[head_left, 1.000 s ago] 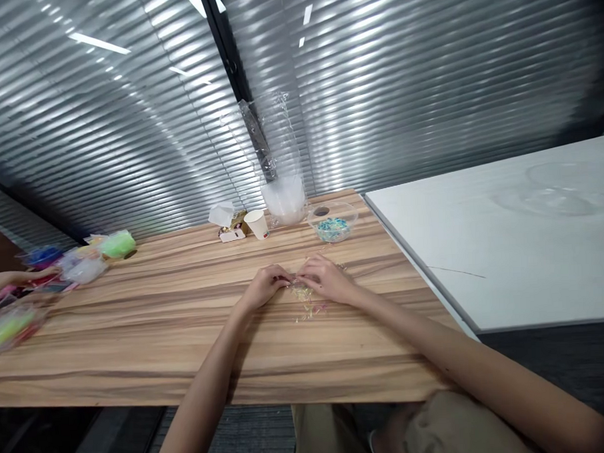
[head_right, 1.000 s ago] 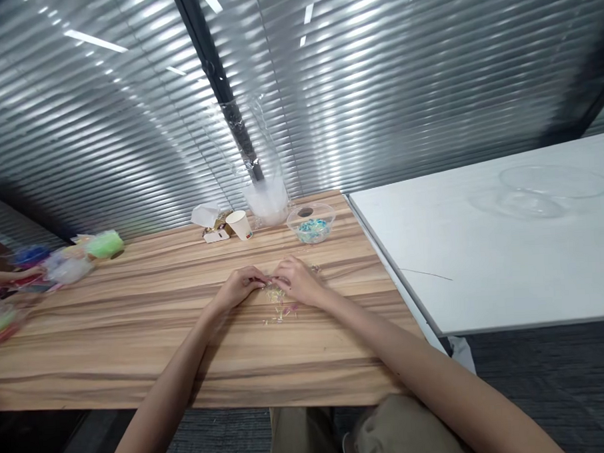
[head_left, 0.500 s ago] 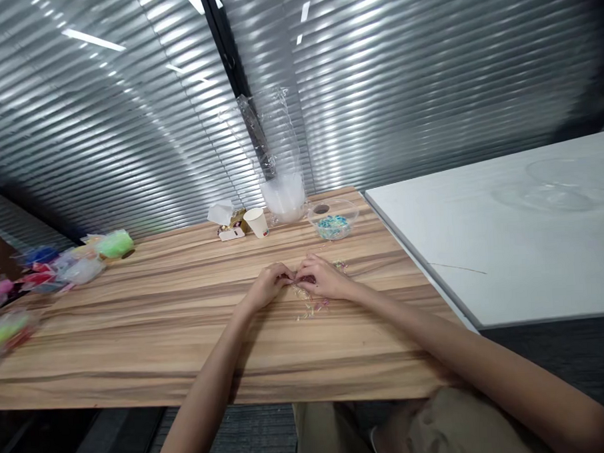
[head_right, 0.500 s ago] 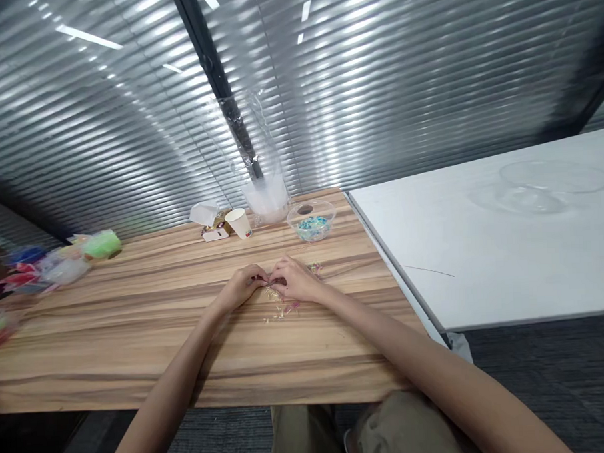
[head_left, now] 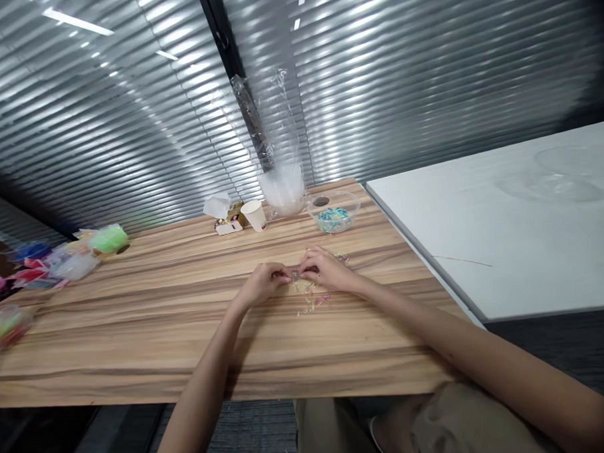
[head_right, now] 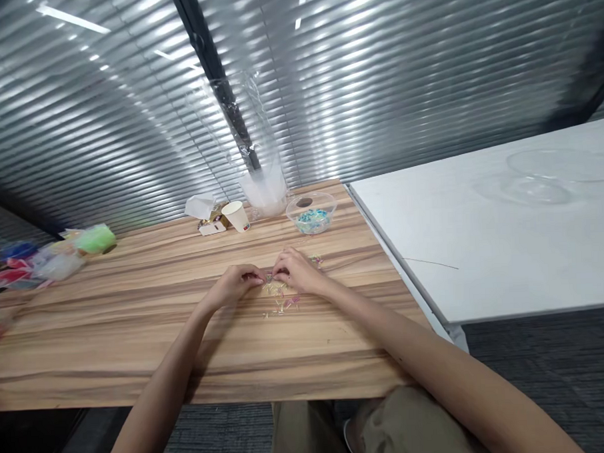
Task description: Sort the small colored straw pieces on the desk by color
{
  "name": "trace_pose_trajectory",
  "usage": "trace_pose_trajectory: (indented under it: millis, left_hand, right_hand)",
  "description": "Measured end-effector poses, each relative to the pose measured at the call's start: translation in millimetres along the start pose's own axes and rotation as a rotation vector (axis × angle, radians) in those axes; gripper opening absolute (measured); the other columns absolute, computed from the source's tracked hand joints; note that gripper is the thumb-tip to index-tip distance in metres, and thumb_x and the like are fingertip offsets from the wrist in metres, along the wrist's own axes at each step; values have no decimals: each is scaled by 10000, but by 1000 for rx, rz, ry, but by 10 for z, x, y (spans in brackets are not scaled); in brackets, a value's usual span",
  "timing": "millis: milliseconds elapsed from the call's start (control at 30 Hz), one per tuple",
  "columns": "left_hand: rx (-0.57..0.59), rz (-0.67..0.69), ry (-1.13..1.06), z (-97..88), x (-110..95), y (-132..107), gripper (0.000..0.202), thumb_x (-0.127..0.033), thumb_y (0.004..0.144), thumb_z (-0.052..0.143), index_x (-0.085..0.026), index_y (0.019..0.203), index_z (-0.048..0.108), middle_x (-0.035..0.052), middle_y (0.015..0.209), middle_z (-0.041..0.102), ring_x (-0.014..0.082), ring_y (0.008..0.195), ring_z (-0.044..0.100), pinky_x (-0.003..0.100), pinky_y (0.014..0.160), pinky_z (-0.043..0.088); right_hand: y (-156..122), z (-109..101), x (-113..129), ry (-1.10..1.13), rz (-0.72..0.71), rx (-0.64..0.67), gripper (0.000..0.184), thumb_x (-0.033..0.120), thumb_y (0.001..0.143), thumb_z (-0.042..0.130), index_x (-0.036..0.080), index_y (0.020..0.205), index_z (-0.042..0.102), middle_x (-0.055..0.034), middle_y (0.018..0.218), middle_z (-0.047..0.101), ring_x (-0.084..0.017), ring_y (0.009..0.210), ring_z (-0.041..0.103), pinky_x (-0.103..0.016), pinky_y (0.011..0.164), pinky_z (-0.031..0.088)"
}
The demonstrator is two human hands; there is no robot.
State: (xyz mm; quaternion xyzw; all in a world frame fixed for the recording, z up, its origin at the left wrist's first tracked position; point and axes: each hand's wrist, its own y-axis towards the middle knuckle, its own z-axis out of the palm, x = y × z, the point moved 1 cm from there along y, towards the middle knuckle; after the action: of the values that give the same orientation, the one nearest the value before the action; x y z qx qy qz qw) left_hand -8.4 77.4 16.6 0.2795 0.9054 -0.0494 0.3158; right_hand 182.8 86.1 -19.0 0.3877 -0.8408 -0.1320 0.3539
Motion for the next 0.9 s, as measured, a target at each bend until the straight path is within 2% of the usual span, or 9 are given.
trace_pose_trajectory:
  millis: [100,367,600,900]
  left_hand:
    - [72,-51,-34,16,-13,-30,112,-147,731,592,-141,786,690,26,715,682,148,658,598,217,611,435]
    - [69,-163,-53,-29,-61,-45,92,-163,682,652,-114,756,678,40,686,678,151,651,613,218,611,457]
    - [-65,-105,33,-49,9,-17,125,-148,734,611,-140,820,701,49,809,700,158,727,618,240,686,461]
    - [-89,-46,122,48,5,25,154,-72,734,589,-149,796,707,41,788,686,151,725,608,237,694,454]
  right_hand:
    - [-10,-8,3,-6,-5,-2,35,146,774,679,173,792,693,-39,819,629,-191,878,503,-316,815,377]
    - [-4,1,6,-19,-25,-2,69,182,788,675,169,851,697,-40,837,633,-185,875,499,-328,832,374]
    - [3,1,26,-24,-35,32,62,166,800,656,197,822,705,-30,849,630,-185,878,495,-328,848,357]
    - [16,-2,44,-24,-46,49,52,176,805,653,201,813,698,-24,867,632,-183,882,502,-338,869,352]
